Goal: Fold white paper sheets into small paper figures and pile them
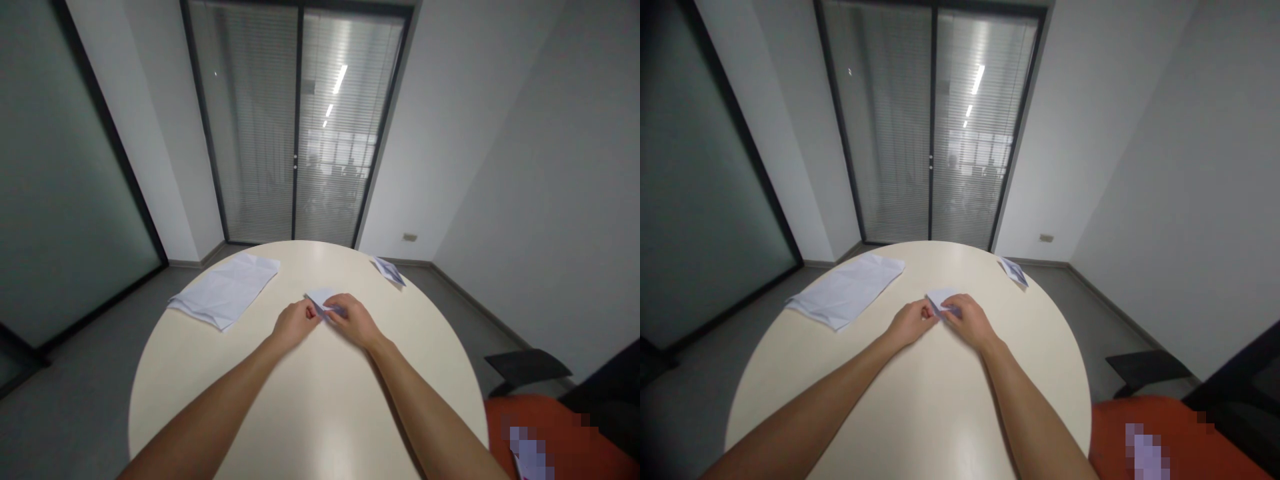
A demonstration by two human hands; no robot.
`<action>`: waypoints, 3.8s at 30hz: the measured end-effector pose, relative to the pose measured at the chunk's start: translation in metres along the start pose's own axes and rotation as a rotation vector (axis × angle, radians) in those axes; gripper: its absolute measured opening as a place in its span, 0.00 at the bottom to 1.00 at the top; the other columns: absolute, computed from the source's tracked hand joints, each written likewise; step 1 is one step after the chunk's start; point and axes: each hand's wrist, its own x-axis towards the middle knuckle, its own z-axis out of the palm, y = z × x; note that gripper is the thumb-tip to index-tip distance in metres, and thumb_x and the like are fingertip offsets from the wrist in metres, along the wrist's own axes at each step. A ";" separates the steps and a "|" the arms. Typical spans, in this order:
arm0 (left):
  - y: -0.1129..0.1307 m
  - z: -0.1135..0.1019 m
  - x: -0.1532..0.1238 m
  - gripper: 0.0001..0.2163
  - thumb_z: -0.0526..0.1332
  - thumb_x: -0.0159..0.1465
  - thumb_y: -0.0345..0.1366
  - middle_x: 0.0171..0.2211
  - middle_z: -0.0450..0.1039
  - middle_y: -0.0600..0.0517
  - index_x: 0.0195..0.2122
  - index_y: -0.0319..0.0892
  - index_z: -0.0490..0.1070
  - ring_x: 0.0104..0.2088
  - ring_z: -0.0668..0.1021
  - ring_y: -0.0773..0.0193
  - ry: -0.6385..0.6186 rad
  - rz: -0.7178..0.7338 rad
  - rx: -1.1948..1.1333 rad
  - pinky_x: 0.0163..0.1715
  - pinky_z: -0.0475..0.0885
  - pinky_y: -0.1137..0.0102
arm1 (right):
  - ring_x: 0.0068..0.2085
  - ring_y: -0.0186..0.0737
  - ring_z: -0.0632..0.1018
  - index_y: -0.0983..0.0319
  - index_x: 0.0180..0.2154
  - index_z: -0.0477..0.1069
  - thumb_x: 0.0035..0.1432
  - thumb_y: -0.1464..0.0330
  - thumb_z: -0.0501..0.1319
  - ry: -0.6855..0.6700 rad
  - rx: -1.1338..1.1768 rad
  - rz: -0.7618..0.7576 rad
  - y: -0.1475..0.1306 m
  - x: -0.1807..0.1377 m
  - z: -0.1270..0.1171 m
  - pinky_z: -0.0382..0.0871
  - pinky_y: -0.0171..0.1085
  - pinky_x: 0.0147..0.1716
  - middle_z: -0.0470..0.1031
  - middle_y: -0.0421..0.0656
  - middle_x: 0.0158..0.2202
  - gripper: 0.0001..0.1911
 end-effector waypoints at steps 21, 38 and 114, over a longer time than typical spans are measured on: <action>-0.028 0.012 0.002 0.21 0.61 0.64 0.38 0.57 0.70 0.39 0.57 0.38 0.67 0.60 0.70 0.49 0.062 0.348 0.205 0.63 0.62 0.53 | 0.41 0.44 0.79 0.59 0.46 0.78 0.62 0.67 0.60 -0.143 0.022 0.082 0.004 -0.003 0.002 0.72 0.42 0.45 0.81 0.46 0.42 0.13; -0.021 0.012 -0.001 0.25 0.61 0.64 0.44 0.62 0.67 0.39 0.59 0.38 0.66 0.62 0.66 0.46 -0.033 0.348 0.222 0.63 0.61 0.53 | 0.71 0.56 0.53 0.64 0.68 0.56 0.66 0.51 0.53 -0.350 -0.321 0.282 0.005 -0.006 0.009 0.44 0.61 0.67 0.53 0.54 0.71 0.37; -0.015 0.007 0.010 0.15 0.66 0.63 0.40 0.49 0.78 0.45 0.49 0.40 0.76 0.50 0.75 0.51 0.116 0.227 0.264 0.54 0.69 0.60 | 0.73 0.55 0.45 0.68 0.71 0.45 0.65 0.46 0.50 -0.535 -0.263 0.151 -0.006 -0.011 0.002 0.36 0.59 0.69 0.43 0.55 0.73 0.45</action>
